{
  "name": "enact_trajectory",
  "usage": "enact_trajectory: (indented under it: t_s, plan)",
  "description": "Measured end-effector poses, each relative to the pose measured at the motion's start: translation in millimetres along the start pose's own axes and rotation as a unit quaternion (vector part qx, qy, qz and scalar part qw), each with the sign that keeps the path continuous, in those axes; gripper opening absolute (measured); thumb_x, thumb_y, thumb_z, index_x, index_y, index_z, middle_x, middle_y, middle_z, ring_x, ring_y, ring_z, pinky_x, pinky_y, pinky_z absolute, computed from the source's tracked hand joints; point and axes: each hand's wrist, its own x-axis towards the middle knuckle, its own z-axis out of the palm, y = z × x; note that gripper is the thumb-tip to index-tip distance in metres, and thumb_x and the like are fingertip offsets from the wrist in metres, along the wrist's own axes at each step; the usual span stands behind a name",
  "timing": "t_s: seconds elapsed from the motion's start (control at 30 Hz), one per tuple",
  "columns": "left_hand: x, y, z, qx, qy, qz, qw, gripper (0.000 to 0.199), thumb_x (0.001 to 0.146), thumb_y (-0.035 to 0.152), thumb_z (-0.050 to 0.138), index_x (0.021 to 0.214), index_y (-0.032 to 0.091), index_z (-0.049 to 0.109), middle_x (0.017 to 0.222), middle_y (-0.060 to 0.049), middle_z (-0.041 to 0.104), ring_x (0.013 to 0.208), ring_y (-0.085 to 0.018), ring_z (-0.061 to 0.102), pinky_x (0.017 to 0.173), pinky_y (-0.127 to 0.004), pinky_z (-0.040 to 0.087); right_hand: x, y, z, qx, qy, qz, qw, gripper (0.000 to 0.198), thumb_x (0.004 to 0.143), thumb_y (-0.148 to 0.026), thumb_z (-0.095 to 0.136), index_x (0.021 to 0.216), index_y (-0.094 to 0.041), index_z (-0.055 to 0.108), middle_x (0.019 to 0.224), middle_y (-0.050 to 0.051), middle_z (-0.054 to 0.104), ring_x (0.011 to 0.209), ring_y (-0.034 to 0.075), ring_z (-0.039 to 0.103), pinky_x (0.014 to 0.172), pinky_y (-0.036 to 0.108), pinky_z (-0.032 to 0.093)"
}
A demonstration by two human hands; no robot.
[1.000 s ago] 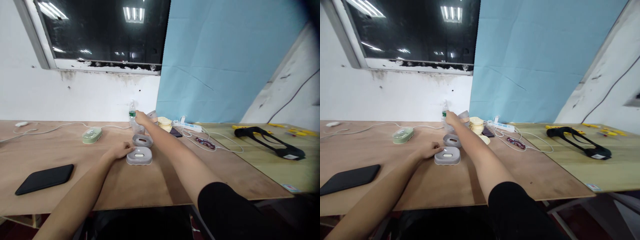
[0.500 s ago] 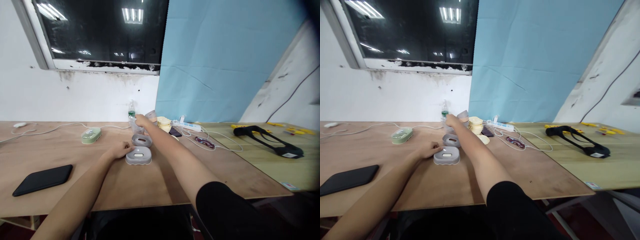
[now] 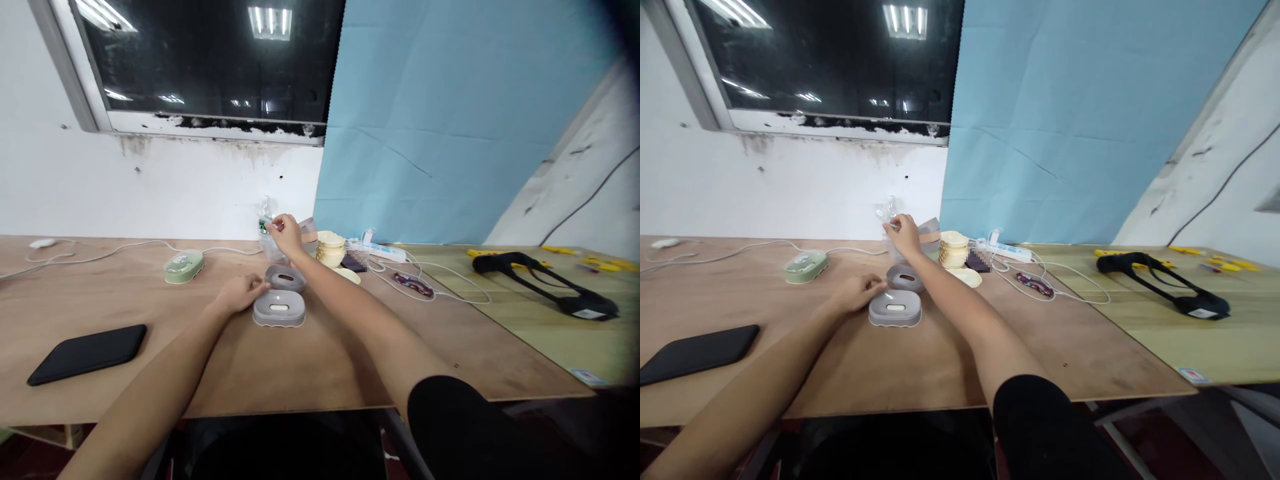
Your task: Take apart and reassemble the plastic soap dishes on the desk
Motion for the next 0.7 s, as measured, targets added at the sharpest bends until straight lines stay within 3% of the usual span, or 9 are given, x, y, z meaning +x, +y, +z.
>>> enact_trajectory:
  t_s: [0.1, 0.2, 0.33, 0.43, 0.5, 0.6, 0.7]
  plan:
    - [-1, 4, -6, -0.050, 0.170, 0.003, 0.984, 0.067, 0.086, 0.060, 0.044, 0.138, 0.017, 0.037, 0.102, -0.008, 0.066, 0.079, -0.019, 0.062, 0.072, -0.030, 0.044, -39, -14, -17, 0.178, -0.019, 0.042, 0.983, 0.031, 0.085, -0.053, 0.050, 0.089, -0.023, 0.044, 0.074, -0.002, 0.054, 0.063, 0.012, 0.056, 0.064, 0.025, 0.048]
    - [-2, 8, -8, -0.092, 0.239, 0.033, 0.966, 0.067, 0.089, 0.053, 0.042, 0.144, 0.017, 0.026, 0.109, -0.009, 0.063, 0.079, -0.017, 0.062, 0.076, -0.030, 0.045, -88, -20, -37, 0.313, -0.071, 0.090, 0.943, 0.036, 0.084, -0.059, 0.046, 0.091, -0.026, 0.038, 0.065, -0.006, 0.050, 0.052, 0.011, 0.054, 0.055, 0.025, 0.049]
    - [-6, 22, -4, -0.143, 0.168, 0.079, 0.972, 0.059, 0.092, 0.051, 0.040, 0.139, 0.016, 0.037, 0.078, -0.003, 0.065, 0.068, -0.015, 0.061, 0.071, -0.028, 0.046, -136, -9, -63, 0.348, -0.084, 0.164, 0.919, 0.039, 0.080, -0.062, 0.050, 0.089, -0.026, 0.040, 0.079, -0.003, 0.059, 0.055, 0.012, 0.058, 0.047, 0.023, 0.047]
    - [-10, 34, -1, -0.182, 0.126, 0.083, 0.972, 0.066, 0.090, 0.050, 0.044, 0.144, 0.016, 0.027, 0.071, 0.000, 0.064, 0.067, -0.015, 0.062, 0.067, -0.026, 0.046, -148, 6, -79, 0.276, -0.094, 0.170, 0.941, 0.038, 0.080, -0.060, 0.053, 0.083, -0.022, 0.049, 0.074, 0.000, 0.062, 0.050, 0.011, 0.054, 0.042, 0.022, 0.040]
    - [-11, 37, -2, -0.187, 0.121, 0.077, 0.972, 0.064, 0.089, 0.052, 0.046, 0.140, 0.016, 0.036, 0.071, 0.000, 0.064, 0.066, -0.015, 0.062, 0.064, -0.025, 0.046, -148, 13, -88, 0.219, -0.108, 0.148, 0.958, 0.038, 0.081, -0.058, 0.055, 0.076, -0.020, 0.056, 0.062, -0.001, 0.059, 0.047, 0.010, 0.050, 0.045, 0.022, 0.038]
    - [-9, 35, -5, -0.188, 0.131, 0.056, 0.972, 0.051, 0.087, 0.057, 0.044, 0.109, 0.014, 0.061, 0.073, -0.002, 0.066, 0.062, -0.015, 0.059, 0.061, -0.025, 0.045, -142, 19, -93, 0.195, -0.159, 0.165, 0.954, 0.043, 0.082, -0.057, 0.053, 0.068, -0.017, 0.060, 0.058, 0.000, 0.060, 0.043, 0.009, 0.044, 0.044, 0.022, 0.034]
    - [-7, 27, -11, -0.171, 0.133, 0.034, 0.976, 0.054, 0.090, 0.058, 0.035, 0.076, 0.015, 0.063, 0.064, -0.003, 0.063, 0.061, -0.015, 0.058, 0.060, -0.024, 0.044, -137, 21, -92, 0.199, -0.220, 0.224, 0.928, 0.046, 0.081, -0.058, 0.052, 0.064, -0.016, 0.061, 0.053, 0.001, 0.060, 0.039, 0.008, 0.042, 0.042, 0.022, 0.030]
